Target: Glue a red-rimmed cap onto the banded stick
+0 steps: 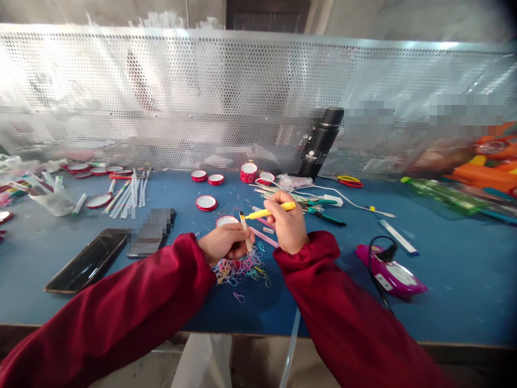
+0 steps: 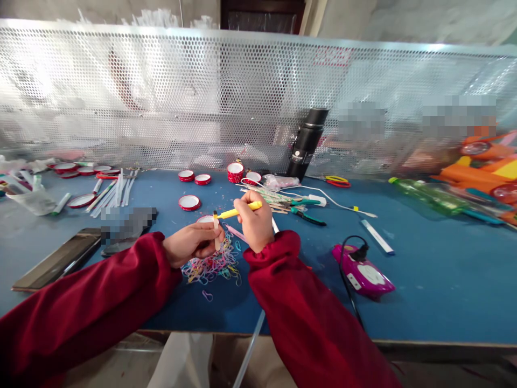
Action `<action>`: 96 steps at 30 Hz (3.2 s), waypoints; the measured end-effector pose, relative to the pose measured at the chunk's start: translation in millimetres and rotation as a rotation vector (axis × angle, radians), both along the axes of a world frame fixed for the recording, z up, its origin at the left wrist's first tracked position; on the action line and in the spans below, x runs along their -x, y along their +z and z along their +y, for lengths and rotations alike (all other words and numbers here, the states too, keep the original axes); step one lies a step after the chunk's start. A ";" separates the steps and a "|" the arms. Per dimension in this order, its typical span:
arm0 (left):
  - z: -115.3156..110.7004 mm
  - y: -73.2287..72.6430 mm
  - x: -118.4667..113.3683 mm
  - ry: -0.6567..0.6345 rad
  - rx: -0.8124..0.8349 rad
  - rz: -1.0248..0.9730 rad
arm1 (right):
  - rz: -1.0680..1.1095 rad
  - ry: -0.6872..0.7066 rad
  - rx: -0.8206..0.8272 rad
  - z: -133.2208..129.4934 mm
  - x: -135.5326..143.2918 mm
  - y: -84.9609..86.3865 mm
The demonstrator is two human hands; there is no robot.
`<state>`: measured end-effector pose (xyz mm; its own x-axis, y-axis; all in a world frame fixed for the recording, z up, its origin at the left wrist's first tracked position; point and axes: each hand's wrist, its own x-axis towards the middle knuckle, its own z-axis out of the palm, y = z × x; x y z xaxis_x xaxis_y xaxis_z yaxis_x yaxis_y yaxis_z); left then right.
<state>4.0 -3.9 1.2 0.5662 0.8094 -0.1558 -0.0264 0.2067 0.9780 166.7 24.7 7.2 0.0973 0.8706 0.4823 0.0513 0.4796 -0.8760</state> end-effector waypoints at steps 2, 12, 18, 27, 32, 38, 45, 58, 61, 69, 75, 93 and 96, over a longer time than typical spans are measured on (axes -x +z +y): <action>0.4 -0.6 0.4 -0.001 -0.004 -0.010 | -0.023 -0.024 -0.013 -0.6 -0.5 1.7; -0.1 -0.5 0.6 -0.007 -0.020 -0.010 | 0.037 -0.020 0.041 -1.4 0.2 2.0; -1.0 0.7 -0.5 0.008 -0.006 -0.001 | 0.022 0.010 0.032 -0.8 -0.1 0.3; -0.2 -0.8 0.8 -0.002 -0.014 -0.004 | 0.034 -0.037 0.053 -1.3 0.1 3.0; -0.9 -0.2 0.5 -0.012 -0.024 -0.007 | 0.031 -0.029 0.067 -2.5 0.5 2.9; -1.1 0.3 0.1 -0.010 -0.014 0.012 | 0.024 -0.010 0.027 0.0 -0.3 0.6; -0.8 0.5 -0.1 -0.024 -0.024 0.008 | 0.017 -0.010 0.024 -0.2 0.9 -0.3; -1.5 -0.1 0.6 -0.029 -0.023 0.008 | 0.055 -0.016 0.045 -1.4 -0.1 2.0; -2.1 0.5 0.4 -0.023 -0.011 0.006 | 0.055 -0.018 0.041 -1.0 -0.8 1.8; -2.2 0.6 -0.1 -0.025 -0.011 0.006 | 0.014 -0.020 0.029 -1.3 0.1 1.9; -2.6 1.6 -0.1 -0.027 -0.017 -0.002 | 0.029 0.007 0.032 -1.7 1.0 0.9; -2.3 1.0 -0.4 -0.004 -0.022 -0.029 | 0.122 -0.012 0.070 1.5 -3.3 2.2; -1.7 0.2 -0.6 -0.011 -0.030 -0.036 | 0.194 0.006 0.066 5.9 -5.9 2.6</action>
